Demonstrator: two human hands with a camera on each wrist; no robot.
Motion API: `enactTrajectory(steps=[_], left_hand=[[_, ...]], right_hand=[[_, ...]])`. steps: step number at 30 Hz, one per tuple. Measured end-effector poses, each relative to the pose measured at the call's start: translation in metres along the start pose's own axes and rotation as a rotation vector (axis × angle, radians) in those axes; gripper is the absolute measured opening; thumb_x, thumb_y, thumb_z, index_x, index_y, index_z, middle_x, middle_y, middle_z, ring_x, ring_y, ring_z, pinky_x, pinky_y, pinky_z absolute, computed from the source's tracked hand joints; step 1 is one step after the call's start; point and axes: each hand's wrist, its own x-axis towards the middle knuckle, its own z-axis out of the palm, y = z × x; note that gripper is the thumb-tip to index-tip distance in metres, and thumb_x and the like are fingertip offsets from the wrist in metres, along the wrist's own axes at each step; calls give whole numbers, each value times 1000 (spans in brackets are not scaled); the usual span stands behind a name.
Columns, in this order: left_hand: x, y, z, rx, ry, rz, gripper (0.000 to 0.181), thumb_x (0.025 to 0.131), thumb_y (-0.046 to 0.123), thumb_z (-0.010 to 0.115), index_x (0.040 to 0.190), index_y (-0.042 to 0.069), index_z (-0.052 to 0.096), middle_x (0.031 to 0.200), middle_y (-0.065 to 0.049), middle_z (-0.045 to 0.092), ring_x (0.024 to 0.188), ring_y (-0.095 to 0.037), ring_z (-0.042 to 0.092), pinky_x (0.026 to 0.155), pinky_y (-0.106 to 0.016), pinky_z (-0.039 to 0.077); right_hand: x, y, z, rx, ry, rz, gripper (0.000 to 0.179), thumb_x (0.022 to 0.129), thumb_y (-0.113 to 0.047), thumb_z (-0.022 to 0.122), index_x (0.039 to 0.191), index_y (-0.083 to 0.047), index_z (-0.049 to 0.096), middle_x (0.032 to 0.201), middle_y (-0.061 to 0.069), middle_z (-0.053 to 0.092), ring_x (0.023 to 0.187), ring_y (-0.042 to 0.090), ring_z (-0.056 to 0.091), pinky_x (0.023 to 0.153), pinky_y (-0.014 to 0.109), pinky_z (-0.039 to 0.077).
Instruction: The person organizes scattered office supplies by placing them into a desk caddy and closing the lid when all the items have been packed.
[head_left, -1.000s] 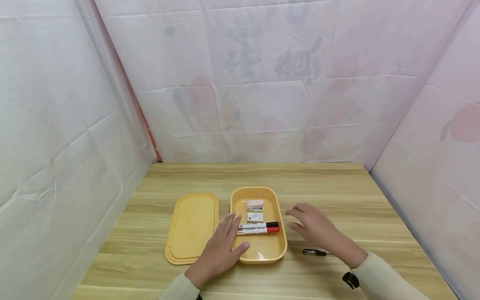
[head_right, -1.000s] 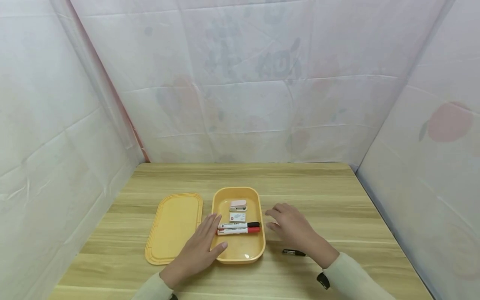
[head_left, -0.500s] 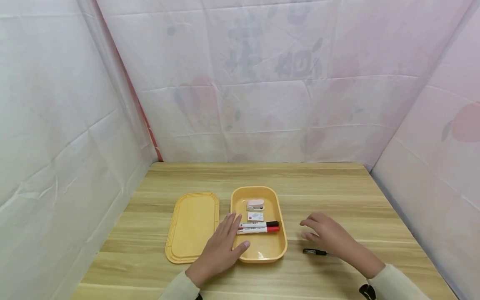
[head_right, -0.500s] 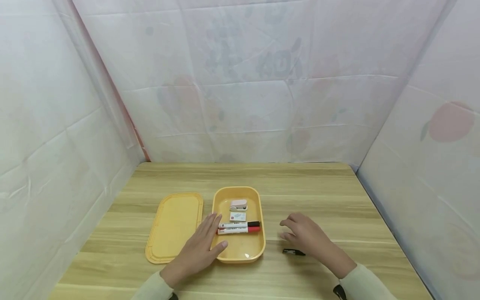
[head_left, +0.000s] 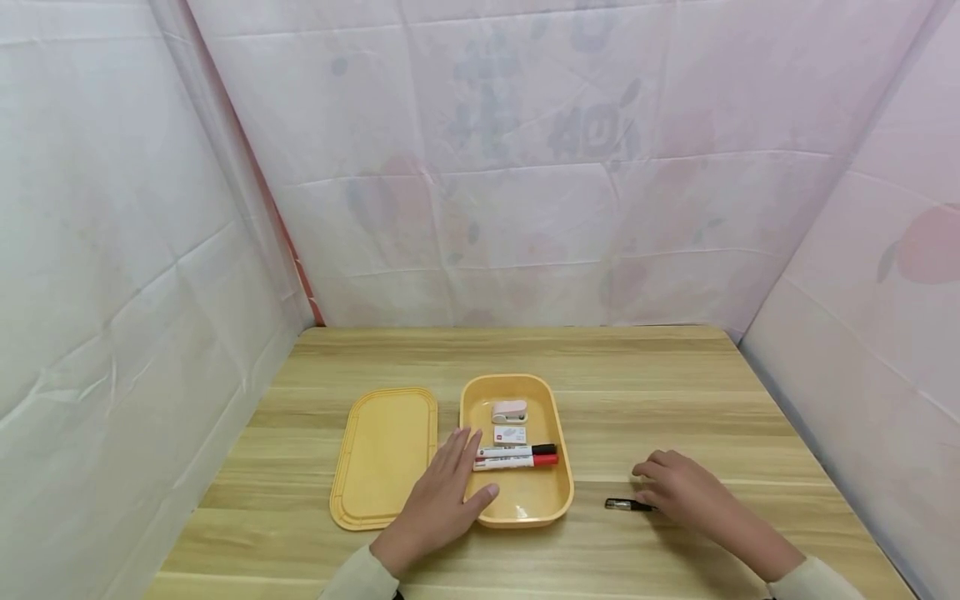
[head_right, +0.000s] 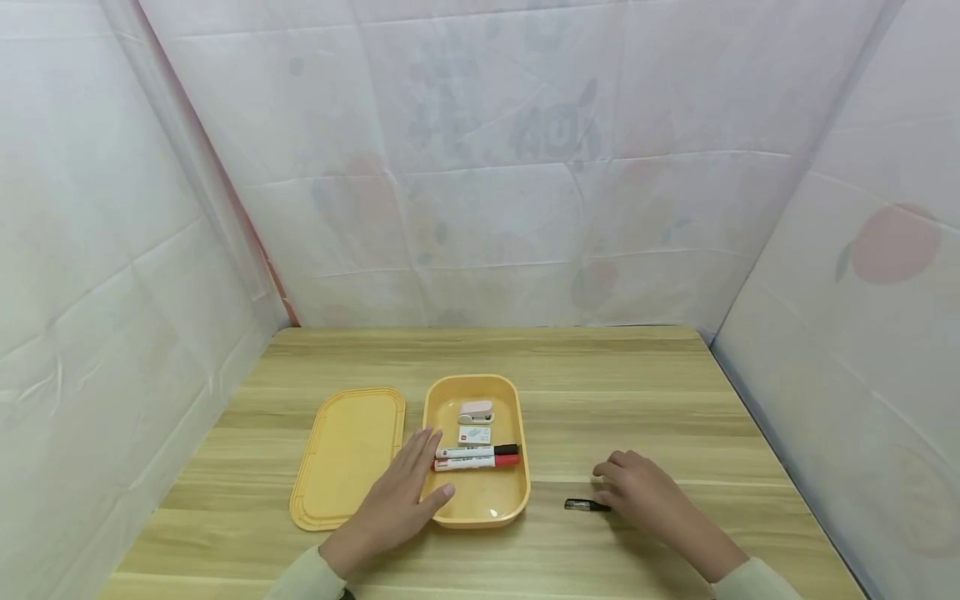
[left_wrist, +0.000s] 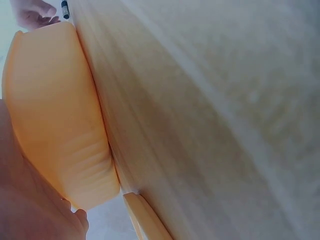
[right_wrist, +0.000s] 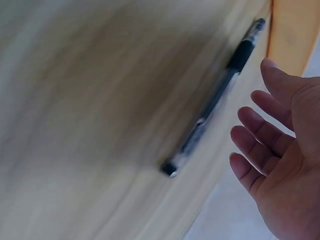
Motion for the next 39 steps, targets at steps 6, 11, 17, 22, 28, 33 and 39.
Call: enactTrajectory(steps=[6,11,17,22,28,33,39], left_hand=[[1,0,1,4,8,9,80,102,61,40,164,24,6,171,-5,7,157,-26,9,124,-50,21],[1,-1,1,21,3,12,81,102,65,35,164,21,7,171,-6,7,157,-27,9,124,-51,20],[2,-2,1,12,4,8,81,102,61,40,164,22,7,171,-6,7,157,-27,9,125,-51,19],[2,-1,2,11,5,10,80,102,60,41,164,22,7,171,-6,7,157,-28,10,124,-52,19],[1,0,1,11,-5,1,81,101,65,35,164,25,5,171,-5,6,157,-26,8,125,-50,18],[1,1,-1,3,-12,-7,82,100,68,34,164,25,5,171,-5,5,157,-27,8,125,-50,19],[1,0,0,-2,-15,-6,81,101,64,38,164,25,5,171,-5,5,157,-27,8,124,-52,20]], right_hand=[[-20,9,0,33,-8,75,24,76,-22,86,95,-16,73,87,-13,61,77,4,55,66,28,52],[-36,14,-3,66,-60,173,22,78,-27,84,94,-21,71,86,-18,54,76,-4,45,64,26,47],[-50,21,-8,68,-77,195,23,79,-23,84,98,-19,72,89,-18,55,77,-5,45,63,25,48],[-58,26,-10,75,-70,184,27,77,-21,86,100,-16,73,90,-17,56,77,-8,44,62,23,47],[-63,30,-9,105,-89,197,24,79,-17,84,100,-16,73,90,-18,56,78,-9,47,63,24,49],[-63,30,-5,100,-69,204,20,80,-13,83,95,-21,71,87,-21,54,77,-10,48,62,23,50],[-62,26,0,75,-9,179,27,77,-7,83,87,-26,68,84,-23,52,75,-11,46,60,22,49]])
